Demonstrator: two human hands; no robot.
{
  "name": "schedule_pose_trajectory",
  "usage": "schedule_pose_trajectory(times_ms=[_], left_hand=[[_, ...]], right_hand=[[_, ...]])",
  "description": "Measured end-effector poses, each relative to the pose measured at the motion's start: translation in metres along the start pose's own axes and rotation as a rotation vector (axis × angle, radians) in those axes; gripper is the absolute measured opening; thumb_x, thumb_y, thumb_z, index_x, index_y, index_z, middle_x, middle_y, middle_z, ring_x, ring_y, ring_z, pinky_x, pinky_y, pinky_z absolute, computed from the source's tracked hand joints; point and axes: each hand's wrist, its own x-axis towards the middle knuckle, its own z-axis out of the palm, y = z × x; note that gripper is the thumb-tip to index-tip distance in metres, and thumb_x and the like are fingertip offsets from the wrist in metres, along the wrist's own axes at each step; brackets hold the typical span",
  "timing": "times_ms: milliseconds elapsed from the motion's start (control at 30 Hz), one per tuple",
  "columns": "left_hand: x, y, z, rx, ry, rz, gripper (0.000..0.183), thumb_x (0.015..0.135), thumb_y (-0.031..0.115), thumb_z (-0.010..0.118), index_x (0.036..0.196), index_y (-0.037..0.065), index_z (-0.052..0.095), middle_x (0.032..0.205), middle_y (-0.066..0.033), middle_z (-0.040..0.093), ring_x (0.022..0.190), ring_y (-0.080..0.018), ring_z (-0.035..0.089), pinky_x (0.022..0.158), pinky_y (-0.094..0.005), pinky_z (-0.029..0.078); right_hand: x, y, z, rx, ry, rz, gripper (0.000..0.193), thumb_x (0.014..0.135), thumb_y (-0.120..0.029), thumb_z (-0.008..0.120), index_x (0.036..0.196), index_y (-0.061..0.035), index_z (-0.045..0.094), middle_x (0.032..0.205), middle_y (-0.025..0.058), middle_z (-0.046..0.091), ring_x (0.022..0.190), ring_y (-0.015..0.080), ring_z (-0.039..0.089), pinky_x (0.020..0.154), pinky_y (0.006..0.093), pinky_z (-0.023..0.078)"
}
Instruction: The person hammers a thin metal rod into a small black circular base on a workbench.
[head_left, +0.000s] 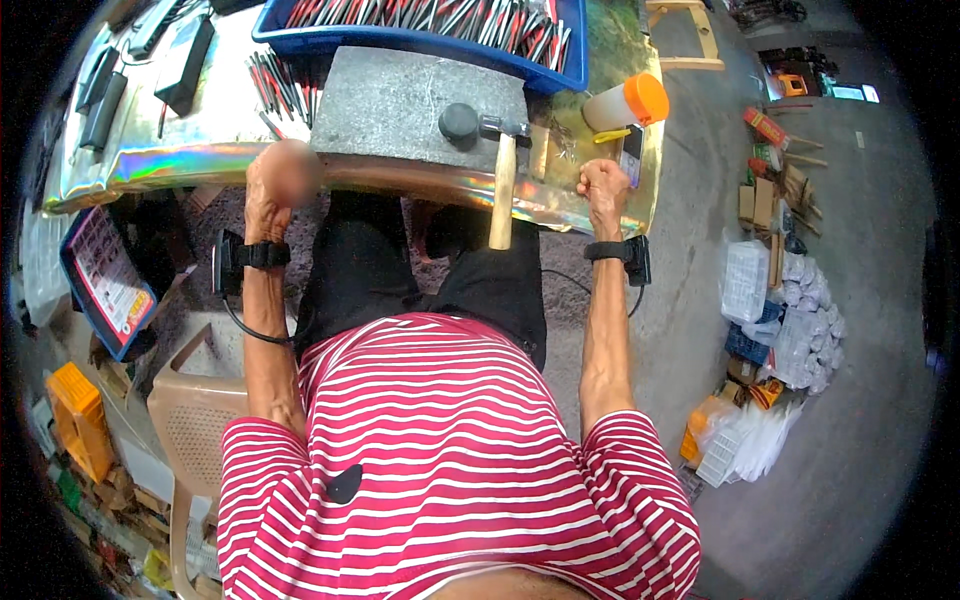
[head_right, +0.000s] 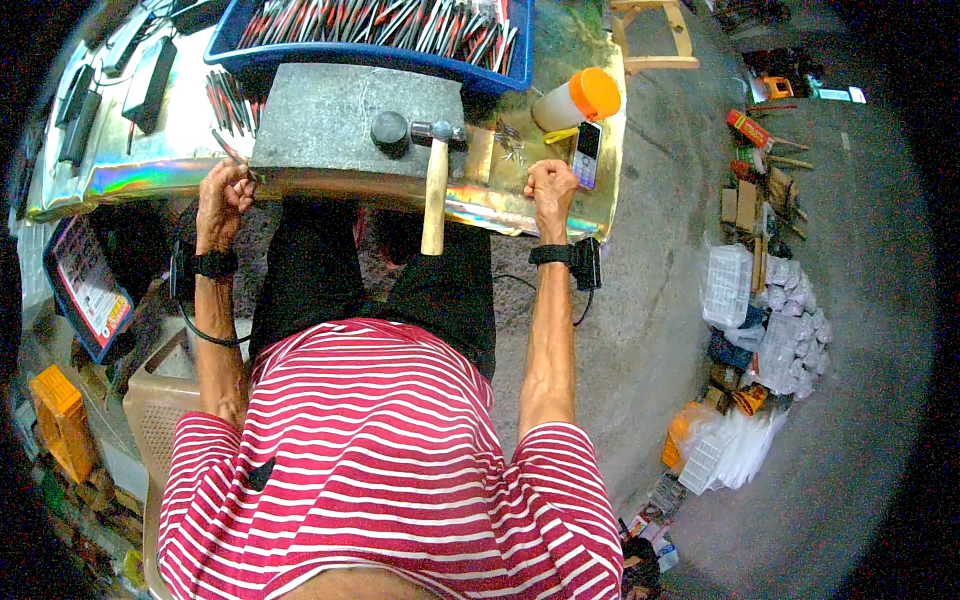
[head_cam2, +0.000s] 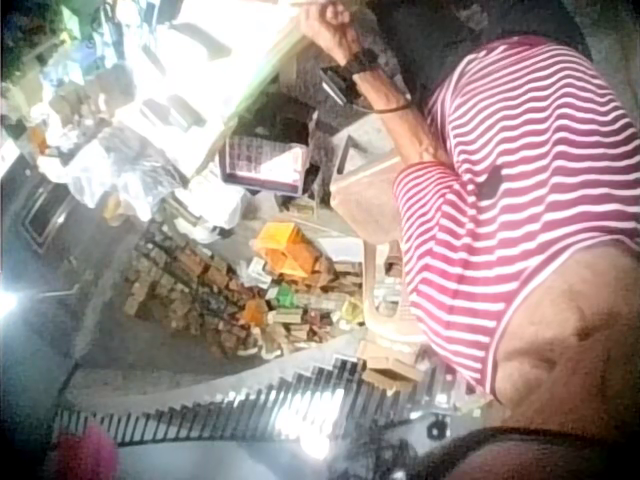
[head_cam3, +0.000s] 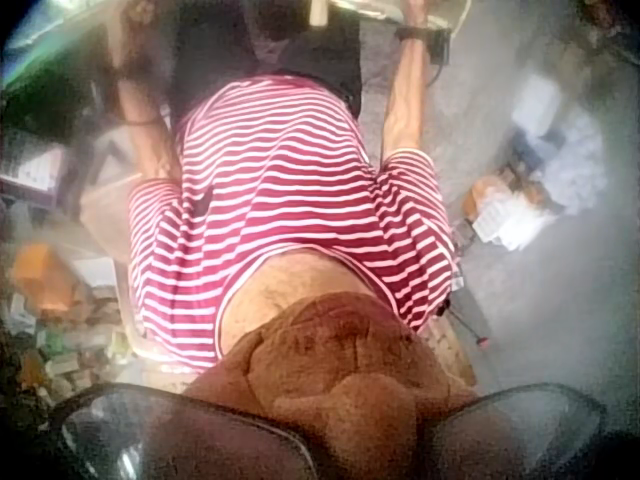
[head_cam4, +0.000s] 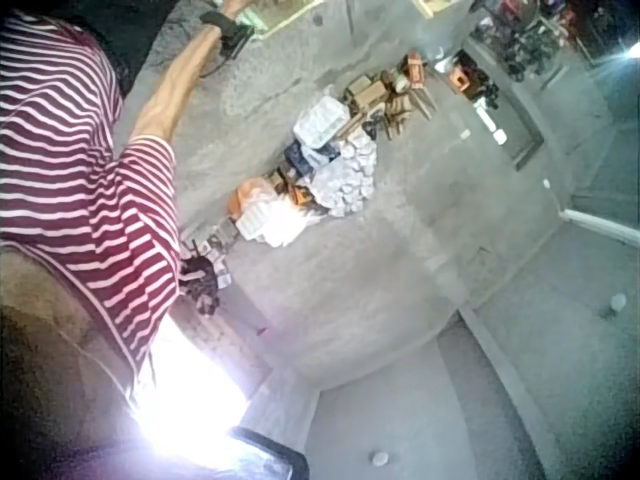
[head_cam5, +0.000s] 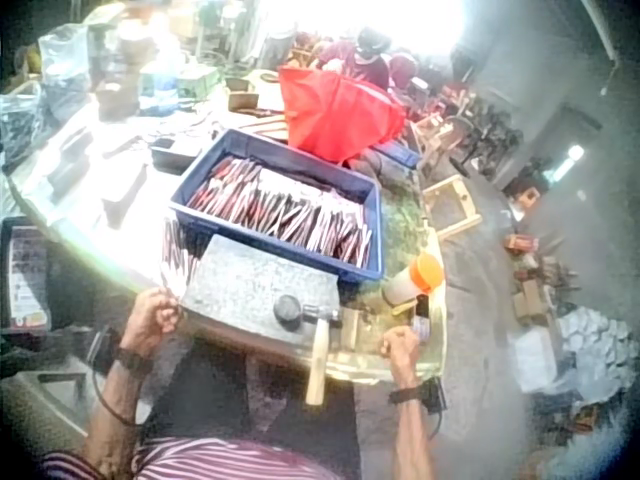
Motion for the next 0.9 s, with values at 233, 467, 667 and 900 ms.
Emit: schedule_pose_trajectory(times_ms=[233,467,667,900], left_hand=[[0.008,-0.007,-0.014,-0.030,0.005,0.074,0.017,0.074,0.010,0.053,0.087,0.000,0.047,0.064,-0.0032,0.047,0.052,-0.0108,0.045,0.038,-0.0192,0.032],[0.007,-0.006,-0.016,0.103,-0.048,0.128,0.021,0.074,0.011,0.053,0.091,-0.001,0.048,0.066,-0.0036,0.048,0.052,-0.0099,0.046,0.039,-0.0184,0.033],[0.012,-0.009,-0.026,0.396,-0.080,0.250,0.019,0.074,0.010,0.053,0.090,0.000,0.050,0.066,-0.0027,0.049,0.051,-0.0093,0.046,0.039,-0.0179,0.033],[0.002,-0.002,-0.016,-0.023,0.027,0.071,0.017,0.074,0.008,0.051,0.090,0.001,0.050,0.069,-0.0028,0.051,0.052,-0.0088,0.045,0.040,-0.0174,0.032]], right_hand=[[0.003,-0.006,0.009,-0.285,0.038,-0.003,0.013,0.073,-0.011,0.051,0.071,0.0018,0.054,0.053,0.0024,0.049,0.045,0.0076,0.047,0.038,0.0210,0.037],[0.016,0.002,0.013,-0.653,0.152,-0.147,0.017,0.069,-0.013,0.050,0.062,0.0016,0.054,0.050,0.0093,0.050,0.046,0.0169,0.050,0.044,0.0317,0.039],[0.021,0.006,0.014,-1.112,0.142,-0.338,0.025,0.069,-0.018,0.044,0.067,0.0036,0.055,0.063,0.0226,0.053,0.058,0.0339,0.055,0.055,0.0414,0.043],[0.016,-0.010,0.013,-1.193,-0.097,-0.355,0.020,0.070,-0.014,0.044,0.058,0.0024,0.049,0.059,0.0223,0.053,0.055,0.0362,0.052,0.050,0.0438,0.040]])
